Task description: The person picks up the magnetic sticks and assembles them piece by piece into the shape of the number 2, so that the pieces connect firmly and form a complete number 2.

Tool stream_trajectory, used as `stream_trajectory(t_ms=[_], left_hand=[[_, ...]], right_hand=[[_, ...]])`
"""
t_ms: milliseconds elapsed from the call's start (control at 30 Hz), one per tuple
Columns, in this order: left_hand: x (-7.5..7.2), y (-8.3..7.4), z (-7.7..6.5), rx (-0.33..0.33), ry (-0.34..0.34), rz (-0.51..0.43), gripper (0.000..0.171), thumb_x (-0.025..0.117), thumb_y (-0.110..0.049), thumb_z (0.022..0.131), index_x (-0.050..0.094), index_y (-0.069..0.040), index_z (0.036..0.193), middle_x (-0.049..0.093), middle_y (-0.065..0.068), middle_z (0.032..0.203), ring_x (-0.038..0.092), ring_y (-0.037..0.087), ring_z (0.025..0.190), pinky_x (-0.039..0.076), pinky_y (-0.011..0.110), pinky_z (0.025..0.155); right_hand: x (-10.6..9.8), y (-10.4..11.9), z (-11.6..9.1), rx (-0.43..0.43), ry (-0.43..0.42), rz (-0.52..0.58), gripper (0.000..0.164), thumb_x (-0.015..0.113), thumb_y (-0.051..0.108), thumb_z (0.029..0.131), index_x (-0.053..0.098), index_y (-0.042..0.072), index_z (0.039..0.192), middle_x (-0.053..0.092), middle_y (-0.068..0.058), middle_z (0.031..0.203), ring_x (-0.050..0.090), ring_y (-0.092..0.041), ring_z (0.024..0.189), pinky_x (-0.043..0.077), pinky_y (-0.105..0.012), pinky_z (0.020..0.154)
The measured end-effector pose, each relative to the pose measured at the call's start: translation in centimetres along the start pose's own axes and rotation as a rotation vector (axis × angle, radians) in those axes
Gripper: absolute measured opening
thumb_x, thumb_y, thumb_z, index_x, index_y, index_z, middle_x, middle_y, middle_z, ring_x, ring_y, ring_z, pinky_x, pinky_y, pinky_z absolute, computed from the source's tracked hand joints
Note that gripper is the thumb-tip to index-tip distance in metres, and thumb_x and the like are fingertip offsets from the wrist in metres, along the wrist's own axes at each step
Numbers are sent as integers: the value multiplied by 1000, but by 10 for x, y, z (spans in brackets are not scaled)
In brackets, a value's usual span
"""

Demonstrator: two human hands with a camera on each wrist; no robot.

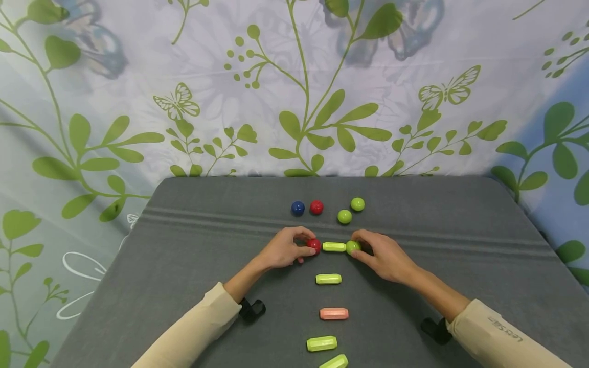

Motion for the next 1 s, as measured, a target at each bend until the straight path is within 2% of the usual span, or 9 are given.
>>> stream_trajectory(t_ms=[567, 833, 1000], left_hand=[[1, 2, 2, -2, -1, 21, 30, 73, -13, 91, 65, -6, 119, 66, 10, 112, 63, 17, 63, 51, 30, 55], [-2, 5, -4, 15, 5, 20, 29, 73, -14, 92, 65, -8, 119, 66, 8, 109, 63, 18, 62, 49, 30, 52], [0, 3, 0, 35, 12, 20, 29, 73, -14, 92, 65, -7, 119, 66, 9, 110, 63, 17, 62, 50, 30, 53]], right_hand=[[0, 0, 0, -1, 1, -8, 22, 73, 14, 91, 63, 11, 110, 62, 5, 96, 56, -11, 84, 48, -38, 75], [2, 5, 0, 1, 18, 6, 22, 72, 15, 92, 63, 11, 111, 62, 4, 99, 58, -13, 87, 48, -40, 76], [-1, 2, -2, 17, 12, -6, 22, 72, 16, 92, 63, 11, 112, 63, 4, 99, 58, -14, 87, 48, -40, 77]])
Point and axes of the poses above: each hand's wrist, its own z-axis towards the middle knuckle, its own x-axis out of the palm, y = z × x, the point moved 4 cm from there along z, towards the middle knuckle
